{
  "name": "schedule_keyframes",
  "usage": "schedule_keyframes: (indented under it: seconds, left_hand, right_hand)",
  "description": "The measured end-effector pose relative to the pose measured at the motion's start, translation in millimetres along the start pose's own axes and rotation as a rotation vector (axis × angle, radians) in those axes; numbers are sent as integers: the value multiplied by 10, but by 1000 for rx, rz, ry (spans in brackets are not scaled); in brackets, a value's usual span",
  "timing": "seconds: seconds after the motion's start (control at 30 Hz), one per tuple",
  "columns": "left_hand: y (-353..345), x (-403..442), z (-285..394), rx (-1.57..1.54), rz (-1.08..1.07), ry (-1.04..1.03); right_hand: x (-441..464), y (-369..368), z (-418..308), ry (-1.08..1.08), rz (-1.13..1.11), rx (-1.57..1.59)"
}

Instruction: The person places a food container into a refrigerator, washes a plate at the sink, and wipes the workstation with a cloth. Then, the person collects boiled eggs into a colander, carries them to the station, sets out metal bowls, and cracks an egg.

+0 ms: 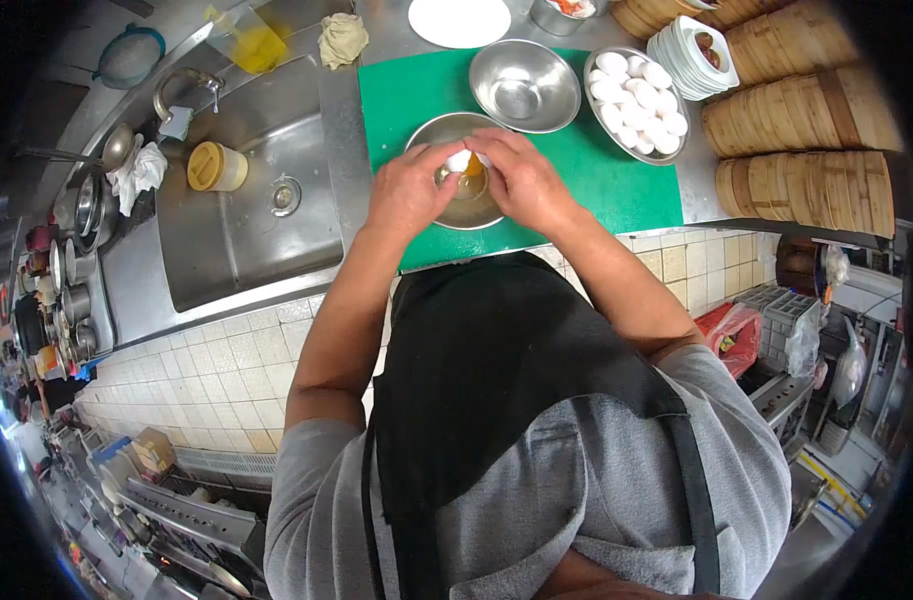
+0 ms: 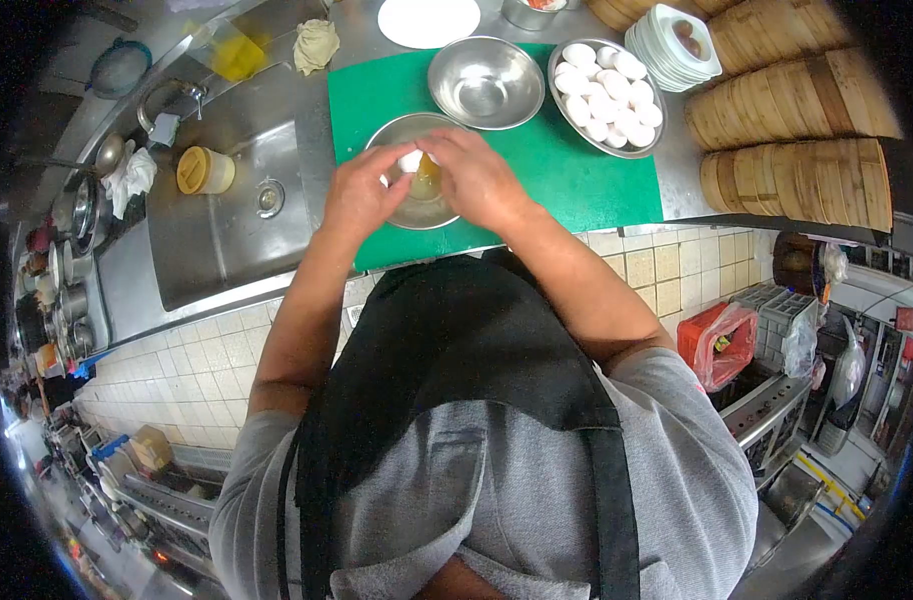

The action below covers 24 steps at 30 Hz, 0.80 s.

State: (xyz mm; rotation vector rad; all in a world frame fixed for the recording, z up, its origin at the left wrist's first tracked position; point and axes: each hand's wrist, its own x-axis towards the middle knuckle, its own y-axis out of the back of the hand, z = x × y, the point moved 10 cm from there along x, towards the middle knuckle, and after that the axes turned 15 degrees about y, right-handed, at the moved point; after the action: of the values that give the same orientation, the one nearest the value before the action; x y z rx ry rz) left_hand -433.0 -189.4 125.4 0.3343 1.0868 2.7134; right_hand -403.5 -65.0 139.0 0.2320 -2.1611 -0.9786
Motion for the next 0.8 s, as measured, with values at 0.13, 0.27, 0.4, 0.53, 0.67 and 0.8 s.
schedule_keyframes:
  seconds: [0.13,0.27,0.4,0.53,0.67,0.8]
  left_hand:
    - [104,-9,103,36,-34,-66]
    - [159,18,177,43,0,-130]
    - [252,181,394,17,23,-123]
    - [337,538,704,-183,71,-199]
    - [247,709,550,-507,13,26]
    - [-87,606,273,-765,-109,386]
  right_hand:
    - [29,69,-87,45,-37,-105]
    - [50,142,-96,50,-7,-97]
    - [132,409,-22,-57,157,101]
    - [206,721,357,-277,312,292]
    - [222,1033,450,-170,296,-266]
    - [79,503,220,-263,90,331]
